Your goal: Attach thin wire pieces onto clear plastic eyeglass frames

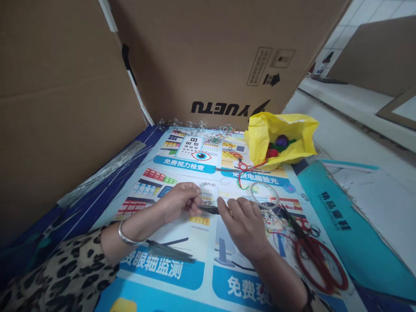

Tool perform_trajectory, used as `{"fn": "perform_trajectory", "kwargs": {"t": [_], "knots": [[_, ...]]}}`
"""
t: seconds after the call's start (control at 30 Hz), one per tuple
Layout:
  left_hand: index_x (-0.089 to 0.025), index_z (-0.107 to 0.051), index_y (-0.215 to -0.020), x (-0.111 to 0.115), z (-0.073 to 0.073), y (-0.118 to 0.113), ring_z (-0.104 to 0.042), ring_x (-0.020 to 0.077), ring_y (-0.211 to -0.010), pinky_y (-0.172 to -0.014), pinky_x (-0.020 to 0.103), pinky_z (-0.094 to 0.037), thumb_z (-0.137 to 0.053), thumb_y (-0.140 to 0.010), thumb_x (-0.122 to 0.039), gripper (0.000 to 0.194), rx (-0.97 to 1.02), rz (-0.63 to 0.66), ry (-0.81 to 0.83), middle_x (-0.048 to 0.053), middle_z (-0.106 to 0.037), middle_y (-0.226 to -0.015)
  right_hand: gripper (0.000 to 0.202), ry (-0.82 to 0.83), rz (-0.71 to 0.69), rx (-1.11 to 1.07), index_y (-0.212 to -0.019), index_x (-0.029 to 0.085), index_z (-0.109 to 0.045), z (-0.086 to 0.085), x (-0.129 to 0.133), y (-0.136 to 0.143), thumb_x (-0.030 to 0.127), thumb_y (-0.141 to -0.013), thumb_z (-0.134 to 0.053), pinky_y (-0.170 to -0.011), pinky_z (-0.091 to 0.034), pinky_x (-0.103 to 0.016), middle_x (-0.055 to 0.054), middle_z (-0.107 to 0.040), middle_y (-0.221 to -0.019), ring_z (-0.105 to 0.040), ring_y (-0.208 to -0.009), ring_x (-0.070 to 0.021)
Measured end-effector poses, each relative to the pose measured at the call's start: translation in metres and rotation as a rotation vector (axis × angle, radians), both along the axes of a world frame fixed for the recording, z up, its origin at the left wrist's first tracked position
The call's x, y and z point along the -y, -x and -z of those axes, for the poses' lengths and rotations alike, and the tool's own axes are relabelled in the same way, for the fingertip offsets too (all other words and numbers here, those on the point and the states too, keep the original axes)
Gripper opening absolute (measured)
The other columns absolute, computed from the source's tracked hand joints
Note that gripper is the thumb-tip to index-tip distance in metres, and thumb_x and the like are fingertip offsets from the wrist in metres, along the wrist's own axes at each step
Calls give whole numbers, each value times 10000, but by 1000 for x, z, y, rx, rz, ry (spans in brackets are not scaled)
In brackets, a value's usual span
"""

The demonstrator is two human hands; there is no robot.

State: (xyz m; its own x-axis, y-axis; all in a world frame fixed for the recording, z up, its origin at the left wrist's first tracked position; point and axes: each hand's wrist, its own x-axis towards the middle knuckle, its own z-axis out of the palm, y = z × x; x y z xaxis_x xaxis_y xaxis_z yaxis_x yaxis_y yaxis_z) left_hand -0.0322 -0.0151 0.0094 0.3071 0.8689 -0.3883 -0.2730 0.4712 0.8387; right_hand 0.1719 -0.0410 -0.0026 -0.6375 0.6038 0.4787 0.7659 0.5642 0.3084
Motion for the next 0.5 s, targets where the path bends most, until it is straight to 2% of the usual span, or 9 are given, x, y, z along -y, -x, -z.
{"fn": "perform_trajectory", "kwargs": {"t": [0.23,0.5], "knots": [[-151,-484,-656,1,0,0,-605,118,-416,-368,165,-414,-572,-741,-267,168,-27,14,-11,0,-594,-539,251,4,-8,-5,-1071,221,-564,-2,1,2,161,-839,-490,-699,-281,-355,-46,-594,-802,-454,-819,-206],[-179,-441,-692,6,-8,-1,-581,113,-398,-395,185,-401,-531,-766,-293,163,-148,-22,-156,-17,-601,-534,213,96,39,32,-1038,178,-578,-3,8,8,202,-858,-466,-656,-281,-352,-55,-571,-763,-426,-735,-198]]}}
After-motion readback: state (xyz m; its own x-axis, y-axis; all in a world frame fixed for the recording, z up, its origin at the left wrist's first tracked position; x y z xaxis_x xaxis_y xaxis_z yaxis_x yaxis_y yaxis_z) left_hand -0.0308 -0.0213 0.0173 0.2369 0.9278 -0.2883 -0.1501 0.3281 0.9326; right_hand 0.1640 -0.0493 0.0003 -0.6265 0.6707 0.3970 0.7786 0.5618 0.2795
